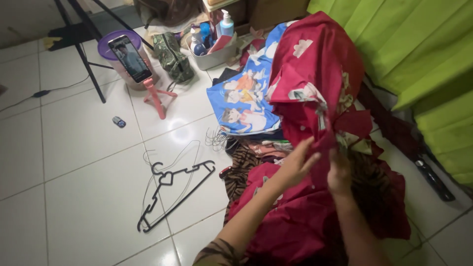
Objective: Sorting clothes and hangers on the floor.
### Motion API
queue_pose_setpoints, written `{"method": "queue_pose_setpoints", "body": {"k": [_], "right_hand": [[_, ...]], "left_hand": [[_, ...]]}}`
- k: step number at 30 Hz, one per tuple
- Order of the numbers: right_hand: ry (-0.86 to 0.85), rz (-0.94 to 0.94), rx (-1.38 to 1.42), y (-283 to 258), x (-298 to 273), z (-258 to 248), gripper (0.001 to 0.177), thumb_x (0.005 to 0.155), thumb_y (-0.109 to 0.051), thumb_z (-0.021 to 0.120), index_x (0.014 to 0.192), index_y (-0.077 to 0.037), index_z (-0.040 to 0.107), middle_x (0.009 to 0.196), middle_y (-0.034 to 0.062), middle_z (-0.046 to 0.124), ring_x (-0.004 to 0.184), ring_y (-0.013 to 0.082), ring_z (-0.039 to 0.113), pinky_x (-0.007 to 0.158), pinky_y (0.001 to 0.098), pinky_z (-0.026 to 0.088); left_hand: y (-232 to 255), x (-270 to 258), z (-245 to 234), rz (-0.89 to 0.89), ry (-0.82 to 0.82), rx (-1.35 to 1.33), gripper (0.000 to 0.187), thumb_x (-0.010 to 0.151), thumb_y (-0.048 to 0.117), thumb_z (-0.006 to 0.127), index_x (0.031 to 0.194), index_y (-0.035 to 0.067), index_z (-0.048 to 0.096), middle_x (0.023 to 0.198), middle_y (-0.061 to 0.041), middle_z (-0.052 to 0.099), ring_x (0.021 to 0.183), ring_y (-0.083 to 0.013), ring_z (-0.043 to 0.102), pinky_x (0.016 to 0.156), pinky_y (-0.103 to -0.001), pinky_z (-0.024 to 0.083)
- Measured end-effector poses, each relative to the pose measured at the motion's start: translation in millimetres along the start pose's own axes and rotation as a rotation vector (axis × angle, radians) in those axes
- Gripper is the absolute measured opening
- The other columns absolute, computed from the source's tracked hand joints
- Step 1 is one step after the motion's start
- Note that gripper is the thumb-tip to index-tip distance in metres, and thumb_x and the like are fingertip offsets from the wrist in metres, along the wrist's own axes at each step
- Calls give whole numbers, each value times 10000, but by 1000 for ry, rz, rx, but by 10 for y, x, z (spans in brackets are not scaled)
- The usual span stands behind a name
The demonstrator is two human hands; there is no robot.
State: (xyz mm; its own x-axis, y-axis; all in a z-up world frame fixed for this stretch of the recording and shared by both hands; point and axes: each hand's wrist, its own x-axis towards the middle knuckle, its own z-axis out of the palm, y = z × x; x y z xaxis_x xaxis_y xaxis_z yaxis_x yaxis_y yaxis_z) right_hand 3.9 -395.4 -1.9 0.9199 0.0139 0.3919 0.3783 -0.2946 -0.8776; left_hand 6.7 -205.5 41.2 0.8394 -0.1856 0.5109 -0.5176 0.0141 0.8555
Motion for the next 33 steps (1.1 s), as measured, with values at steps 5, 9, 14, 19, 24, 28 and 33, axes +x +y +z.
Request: {"method": "queue_pose_setpoints", "body": {"k": [5, 9, 14, 19, 24, 28, 33], "right_hand": [[122, 142, -89, -348, 303, 215, 441, 1091, -358, 494, 1391, -56, 610, 1282, 164, 667, 1151, 283, 641, 1053, 396, 510], [44, 102, -45, -518, 595, 221, 756, 1058, -346, 573, 1657, -48, 221, 1496, 169, 495, 1356, 277, 458, 1106, 422, 355], [103, 248, 313, -100, 1065, 70, 761, 1022, -384, 675, 1584, -57, 279, 1344, 121, 583, 1176, 216, 611, 1068, 396, 502], [-23, 359, 415, -152, 1426, 66, 652, 970, -343, 648, 1515, -202, 320, 1072, 93, 673, 874, 181, 618, 802, 338, 512], [-201, -162, 53, -150, 1668, 141, 309, 1182, -224, 484, 1090, 7, 667, 1073, 69, 721, 998, 145, 676, 923, 279, 536], [-39, -59, -146, -252, 1761, 315, 374, 1145, -243, 470, 910, -39, 678, 847, 23, 723, 660, 112, 633, 597, 248, 528], [78, -275, -386, -241, 1964, 596, 472, 1180, -225, 461, 772, -47, 621, 641, 37, 585, 486, 119, 488, 433, 243, 404]], "left_hand": [[-214, -315, -2, -131, -273, 247, 696, 1038, 339, 595, 1567, -18, 318, 1149, -335, 632, 1028, -468, 653, 884, -492, 519], [-458, -447, 19, -162, -297, 367, 540, 1020, 262, 573, 1509, 83, 430, 921, -296, 677, 814, -475, 676, 723, -540, 530], [-468, -444, -1, -61, -307, 329, 371, 984, 175, 590, 1333, 69, 517, 907, -253, 683, 823, -450, 677, 715, -524, 531], [-366, -428, -41, 40, -288, 276, 250, 973, 99, 571, 1221, 75, 549, 929, -214, 682, 806, -430, 689, 690, -489, 546], [-13, -396, -35, -93, -285, 644, 407, 976, 380, 734, 1150, 47, 577, 718, -193, 682, 600, -393, 645, 537, -496, 499], [-22, -645, 207, 55, -11, 569, 437, 868, 420, 782, 1081, 74, 623, 671, -131, 607, 554, -343, 634, 500, -445, 510], [-202, -1194, 649, 281, -292, 938, 427, 902, 184, 679, 1311, 65, 648, 1033, -41, 581, 813, -179, 612, 712, -347, 494]]}}
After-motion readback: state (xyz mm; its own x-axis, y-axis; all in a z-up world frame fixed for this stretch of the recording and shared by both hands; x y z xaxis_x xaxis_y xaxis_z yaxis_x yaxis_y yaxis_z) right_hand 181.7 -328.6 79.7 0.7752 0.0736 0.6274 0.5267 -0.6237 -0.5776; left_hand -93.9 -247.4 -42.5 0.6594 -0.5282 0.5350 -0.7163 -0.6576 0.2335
